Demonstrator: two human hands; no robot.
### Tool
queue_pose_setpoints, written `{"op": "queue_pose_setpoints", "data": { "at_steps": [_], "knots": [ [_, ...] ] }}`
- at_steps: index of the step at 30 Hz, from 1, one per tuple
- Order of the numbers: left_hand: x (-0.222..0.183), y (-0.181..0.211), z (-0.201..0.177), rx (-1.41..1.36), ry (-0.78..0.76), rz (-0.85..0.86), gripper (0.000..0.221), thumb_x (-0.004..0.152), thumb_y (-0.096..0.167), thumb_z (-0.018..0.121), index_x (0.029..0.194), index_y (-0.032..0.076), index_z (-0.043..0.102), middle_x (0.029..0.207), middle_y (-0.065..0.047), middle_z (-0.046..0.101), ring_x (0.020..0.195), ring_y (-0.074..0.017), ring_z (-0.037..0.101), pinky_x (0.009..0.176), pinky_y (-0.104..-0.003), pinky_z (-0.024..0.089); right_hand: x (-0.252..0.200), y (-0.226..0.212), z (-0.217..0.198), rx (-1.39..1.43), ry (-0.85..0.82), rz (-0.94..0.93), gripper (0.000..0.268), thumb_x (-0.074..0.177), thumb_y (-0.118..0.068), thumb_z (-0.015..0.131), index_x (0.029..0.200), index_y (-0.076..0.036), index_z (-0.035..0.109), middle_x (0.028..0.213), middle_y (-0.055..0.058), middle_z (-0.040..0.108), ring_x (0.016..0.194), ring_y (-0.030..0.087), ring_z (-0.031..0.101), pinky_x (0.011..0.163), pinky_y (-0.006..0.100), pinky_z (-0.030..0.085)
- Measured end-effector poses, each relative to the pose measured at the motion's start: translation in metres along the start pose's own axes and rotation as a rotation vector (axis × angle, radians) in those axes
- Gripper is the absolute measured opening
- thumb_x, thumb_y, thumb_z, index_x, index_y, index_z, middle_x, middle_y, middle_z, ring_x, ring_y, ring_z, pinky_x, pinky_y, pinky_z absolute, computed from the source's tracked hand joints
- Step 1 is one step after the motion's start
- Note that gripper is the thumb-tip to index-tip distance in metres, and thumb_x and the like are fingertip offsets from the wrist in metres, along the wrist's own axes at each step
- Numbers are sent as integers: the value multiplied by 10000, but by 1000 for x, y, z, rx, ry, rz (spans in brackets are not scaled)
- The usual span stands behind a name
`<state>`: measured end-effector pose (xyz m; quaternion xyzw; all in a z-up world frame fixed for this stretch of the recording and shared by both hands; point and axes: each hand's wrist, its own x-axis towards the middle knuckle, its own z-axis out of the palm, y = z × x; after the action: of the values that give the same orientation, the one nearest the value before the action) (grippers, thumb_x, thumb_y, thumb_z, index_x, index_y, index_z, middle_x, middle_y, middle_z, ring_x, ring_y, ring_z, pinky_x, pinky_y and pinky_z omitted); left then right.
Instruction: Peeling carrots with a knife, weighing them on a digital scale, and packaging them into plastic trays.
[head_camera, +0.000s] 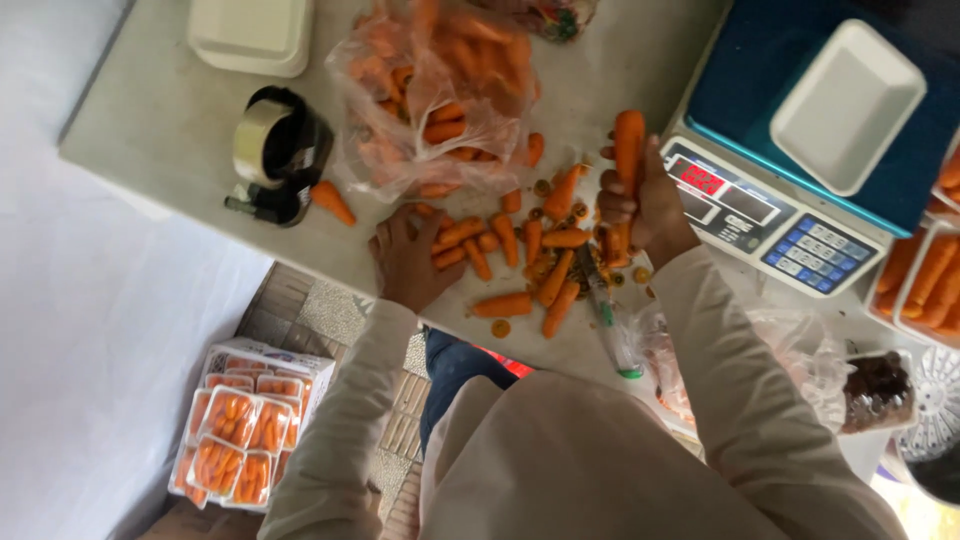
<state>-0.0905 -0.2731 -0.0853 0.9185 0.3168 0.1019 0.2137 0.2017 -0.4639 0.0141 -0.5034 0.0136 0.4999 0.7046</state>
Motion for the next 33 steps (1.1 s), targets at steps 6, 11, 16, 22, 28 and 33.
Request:
{"op": "queue_pose_setpoints", "data": {
  "at_steps": [6, 11, 16, 22, 28, 33],
  "knots": [
    [1, 5, 10, -52, 26, 13, 687, 713, 497, 838, 1325, 289, 605, 1571, -95, 423, 1203, -443, 499, 926, -618, 479, 26, -18, -67, -90, -106, -245, 377, 945, -420, 713, 1189, -134, 685, 969, 83, 677, 788, 210, 636, 723, 332, 532],
    [1, 14, -2, -41, 173, 172, 713, 662, 495, 851, 1278, 212, 630, 1512, -147, 497, 1173, -395, 581, 911, -549, 460, -18, -122, -84, -397, 433, -474, 222, 973, -346, 681, 1064, -145, 662, 820, 20, 566, 717, 146, 556, 649, 287, 497],
    [-1, 15, -5, -23, 183, 210, 700, 666, 459, 830, 1255, 131, 642, 1502, -180, 507, 1217, -426, 570, 933, -562, 420, -23, -199, -129, -579, 739, -514, 199, 1025, -294, 653, 955, -111, 621, 713, 17, 587, 594, 106, 588, 548, 233, 528],
    [0, 11, 1, 48, 236, 239, 704, 653, 451, 848, 1253, 135, 660, 1503, -201, 531, 1208, -427, 586, 906, -556, 455, 23, -209, -174, -510, 982, -360, 301, 924, -318, 756, 1104, -143, 589, 916, 93, 750, 726, 189, 788, 585, 371, 719],
    [-2, 10, 3, 64, 212, 174, 742, 637, 457, 855, 1268, 117, 663, 1520, -176, 525, 1128, -462, 570, 919, -549, 461, 24, -203, -144, -658, 930, -312, 281, 950, -317, 719, 1114, -130, 588, 1047, 95, 729, 896, 222, 770, 756, 356, 714],
    [0, 8, 2, 56, 172, 164, 763, 647, 474, 837, 1306, 149, 631, 1504, -205, 519, 1121, -474, 559, 932, -561, 443, 30, -207, -154, -700, 1020, -292, 251, 971, -302, 700, 1128, -150, 575, 920, 79, 753, 634, 140, 757, 580, 253, 685]
  ]
}}
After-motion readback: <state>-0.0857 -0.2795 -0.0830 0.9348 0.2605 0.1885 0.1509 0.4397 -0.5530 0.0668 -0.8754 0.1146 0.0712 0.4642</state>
